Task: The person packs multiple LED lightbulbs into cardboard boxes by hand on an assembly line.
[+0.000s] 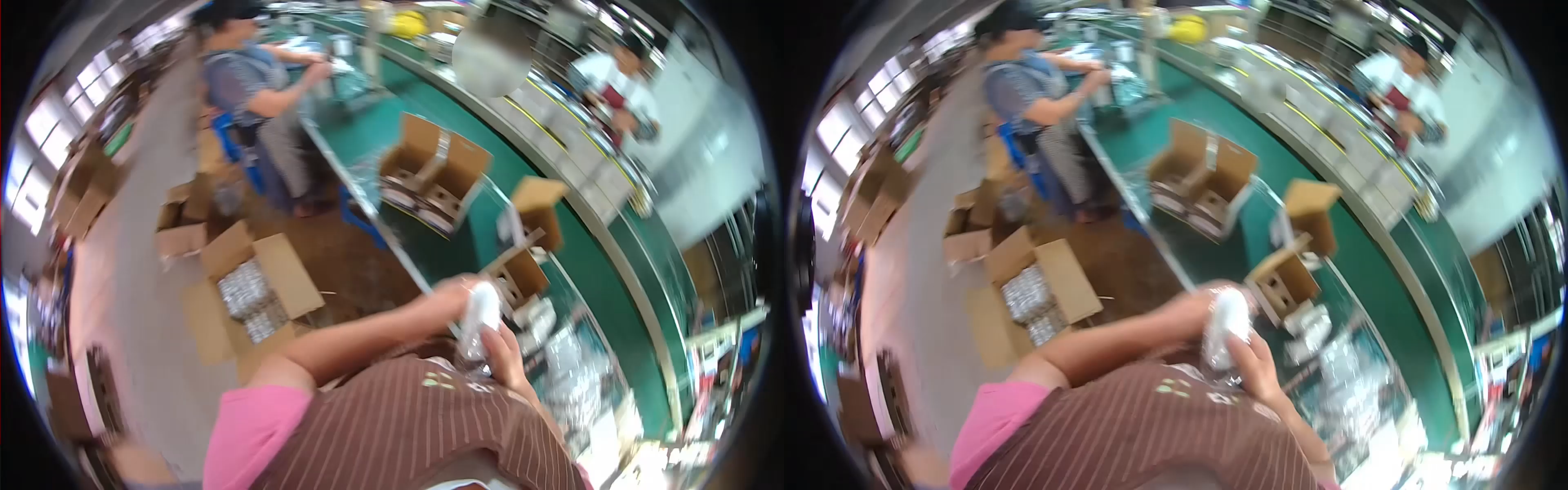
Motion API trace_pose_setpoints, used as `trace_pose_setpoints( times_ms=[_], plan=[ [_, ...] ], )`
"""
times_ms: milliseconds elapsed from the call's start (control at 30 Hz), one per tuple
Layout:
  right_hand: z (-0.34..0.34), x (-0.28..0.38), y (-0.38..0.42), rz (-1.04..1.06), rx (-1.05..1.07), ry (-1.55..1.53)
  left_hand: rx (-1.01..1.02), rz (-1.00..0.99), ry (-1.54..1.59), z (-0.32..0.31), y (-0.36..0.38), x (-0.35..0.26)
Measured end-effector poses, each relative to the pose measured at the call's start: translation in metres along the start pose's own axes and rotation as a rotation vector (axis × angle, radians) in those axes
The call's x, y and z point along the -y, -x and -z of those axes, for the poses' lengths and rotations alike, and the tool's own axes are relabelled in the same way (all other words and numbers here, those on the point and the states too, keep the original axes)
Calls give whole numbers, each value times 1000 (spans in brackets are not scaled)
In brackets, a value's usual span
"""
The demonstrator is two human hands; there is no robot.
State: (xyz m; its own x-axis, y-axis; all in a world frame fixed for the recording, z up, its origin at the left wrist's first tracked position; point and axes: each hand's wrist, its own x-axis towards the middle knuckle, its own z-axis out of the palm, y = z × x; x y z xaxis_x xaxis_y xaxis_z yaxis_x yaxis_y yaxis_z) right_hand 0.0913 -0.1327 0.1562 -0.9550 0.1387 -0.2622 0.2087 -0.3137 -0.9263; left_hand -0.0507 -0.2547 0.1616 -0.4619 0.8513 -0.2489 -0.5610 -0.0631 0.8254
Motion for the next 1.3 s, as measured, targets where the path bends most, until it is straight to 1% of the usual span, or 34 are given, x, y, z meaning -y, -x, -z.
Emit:
trace_pose_setpoints(
  times_ms=[33,67,100,133,167,200,233,267,300,333,367,433,467,500,533,567,600,633,667,700,733,767,800,833,867,900,967,1067,1167,1200,1233,1267,1300],
  plan=[
    [0,1,2,30,-55,-31,-48,-220,-394,21,-14,-12],
    [3,6,4,22,-81,-73,-58,-262,-325,31,-18,-33],
    [2,9,8,24,-96,-113,-78,-380,-396,48,-33,-44],
    [6,6,9,32,-146,-123,-92,-508,-540,73,-61,-52],
    [10,3,11,38,-195,-132,-159,-516,-669,80,-79,-73],
    [12,5,14,19,-255,-111,-264,-642,-845,81,-96,-91],
    [15,5,15,13,-309,-106,-258,-699,-908,87,-119,-104],
    [15,4,15,7,-365,-102,-311,-686,-1214,91,-138,-121],
    [15,4,15,-3,-420,-101,-332,-754,-1447,105,-164,-130],
    [15,1,12,16,-440,-188,-412,-831,-1556,115,-186,-135],
    [11,5,10,32,-496,-190,-495,-911,-1664,125,-205,-140],
    [1,10,4,70,-547,-271,-482,-867,-1825,152,-242,-150],
    [-3,14,-1,82,-577,-302,-528,-934,-1871,168,-259,-149],
    [-5,13,-8,105,-598,-286,-406,-744,-1924,166,-261,-155],
    [-10,22,-15,103,-640,-194,-282,-553,-1962,159,-258,-169],
    [-15,35,-23,93,-682,-101,-151,-358,-1987,156,-256,-173],
    [-13,42,-32,10,-723,78,-174,-614,-1847,159,-253,-162],
    [-11,52,-43,-80,-755,257,-137,-638,-1806,158,-244,-157],
    [-26,76,-64,-29,-733,324,-103,-660,-1763,154,-232,-157],
    [-24,82,-86,-9,-665,511,-74,-679,-1716,151,-220,-154],
    [-23,84,-110,-12,-616,610,-63,-710,-1660,151,-210,-146],
    [-28,98,-134,-25,-536,752,-71,-700,-1597,154,-203,-134],
    [-23,91,-163,27,-492,813,-86,-697,-1539,159,-198,-124],
    [-13,84,-192,-13,-426,860,-109,-706,-1485,163,-196,-120],
    [-4,78,-217,-94,-394,769,-141,-692,-1405,165,-191,-116],
    [4,75,-238,-201,-384,782,-114,-675,-1258,171,-188,-112],
    [13,67,-266,-429,-398,595,-183,-596,-943,177,-184,-94],
    [14,49,-297,-574,-389,773,-189,-317,-918,195,-201,-64],
    [14,39,-318,-471,-305,1321,-184,-326,-1041,203,-203,-56],
    [14,43,-325,-506,-246,1401,-171,-366,-1041,206,-203,-54],
    [4,61,-328,-600,-136,1425,-155,-403,-1039,209,-203,-51],
    [-2,72,-326,-600,-106,1529,-142,-447,-1037,210,-205,-48],
    [-5,78,-326,-597,-76,1635,-124,-448,-1046,208,-203,-51]
  ],
)
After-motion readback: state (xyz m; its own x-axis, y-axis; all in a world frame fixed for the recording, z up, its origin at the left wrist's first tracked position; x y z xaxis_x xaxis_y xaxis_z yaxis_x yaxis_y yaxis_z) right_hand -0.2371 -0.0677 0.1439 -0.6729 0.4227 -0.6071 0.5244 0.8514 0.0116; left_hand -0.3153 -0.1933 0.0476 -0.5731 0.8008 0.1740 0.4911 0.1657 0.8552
